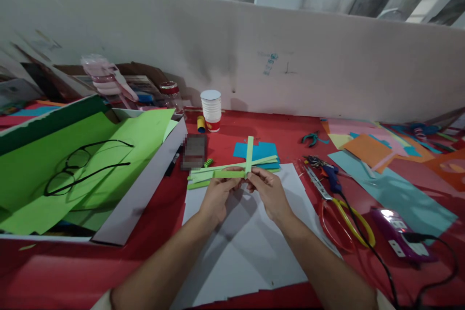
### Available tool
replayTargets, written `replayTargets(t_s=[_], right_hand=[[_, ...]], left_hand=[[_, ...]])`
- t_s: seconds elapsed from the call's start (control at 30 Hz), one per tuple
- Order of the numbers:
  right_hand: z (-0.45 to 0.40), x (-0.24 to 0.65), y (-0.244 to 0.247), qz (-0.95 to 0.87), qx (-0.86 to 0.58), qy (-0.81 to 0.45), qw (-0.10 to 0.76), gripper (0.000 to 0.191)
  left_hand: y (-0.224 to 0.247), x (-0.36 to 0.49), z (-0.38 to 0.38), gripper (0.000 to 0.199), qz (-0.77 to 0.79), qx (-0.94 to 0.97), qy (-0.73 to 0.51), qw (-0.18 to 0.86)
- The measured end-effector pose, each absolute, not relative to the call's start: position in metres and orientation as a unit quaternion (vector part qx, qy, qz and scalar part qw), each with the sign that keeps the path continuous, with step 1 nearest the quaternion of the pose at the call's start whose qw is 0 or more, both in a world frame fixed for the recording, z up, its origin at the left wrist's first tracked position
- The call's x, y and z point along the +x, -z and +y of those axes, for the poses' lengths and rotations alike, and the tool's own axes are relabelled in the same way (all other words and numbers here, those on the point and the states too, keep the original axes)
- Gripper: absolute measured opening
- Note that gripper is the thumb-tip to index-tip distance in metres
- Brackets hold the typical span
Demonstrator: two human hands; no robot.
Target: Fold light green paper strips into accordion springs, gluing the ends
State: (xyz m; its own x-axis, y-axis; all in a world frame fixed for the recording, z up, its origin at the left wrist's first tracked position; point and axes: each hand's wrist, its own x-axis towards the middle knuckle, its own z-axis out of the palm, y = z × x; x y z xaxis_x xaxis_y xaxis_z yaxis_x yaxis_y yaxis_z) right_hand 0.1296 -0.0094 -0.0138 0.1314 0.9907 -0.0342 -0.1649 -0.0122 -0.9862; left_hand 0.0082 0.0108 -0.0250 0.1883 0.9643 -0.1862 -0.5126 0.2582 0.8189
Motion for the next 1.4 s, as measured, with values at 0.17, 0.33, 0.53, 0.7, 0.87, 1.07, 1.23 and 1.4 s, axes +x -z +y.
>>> replayTargets(t_s=[0.17, 0.33, 0.53, 0.7, 0.87, 1.07, 1.23, 1.4], right_hand=[[-0.012, 0.128, 0.014, -0.434, -0.51, -0.491, 0.558, 0.017], [-0.014, 0.13, 0.014, -0.505, -0.524, -0.427, 0.536, 0.014], [-0.012, 0.135, 0.018, -0.587, -0.513, -0.36, 0.513, 0.017], [-0.013, 0.133, 0.018, -0.627, -0.519, -0.312, 0.491, 0.019], [-0.013, 0.131, 0.021, -0.576, -0.523, -0.378, 0.502, 0.024], [-0.009, 0.131, 0.028, -0.464, -0.55, -0.418, 0.554, 0.025], [-0.01, 0.131, 0.027, -0.483, -0.548, -0.412, 0.544, 0.023], [-0.011, 0.13, 0.023, -0.461, -0.55, -0.436, 0.542, 0.021]], left_hand=[[0.02, 0.009, 0.008, 0.026, 0.35, 0.304, -0.502, 0.731], [0.017, 0.007, 0.011, 0.028, 0.357, 0.315, -0.499, 0.724], [0.018, 0.005, 0.013, 0.027, 0.359, 0.33, -0.504, 0.713], [0.019, 0.006, 0.014, 0.029, 0.344, 0.329, -0.513, 0.714], [0.019, 0.008, 0.014, 0.03, 0.344, 0.321, -0.518, 0.714], [0.015, 0.009, 0.01, 0.02, 0.317, 0.325, -0.514, 0.728], [0.016, 0.009, 0.011, 0.009, 0.318, 0.321, -0.499, 0.739], [0.016, 0.007, 0.012, 0.016, 0.331, 0.328, -0.492, 0.736]])
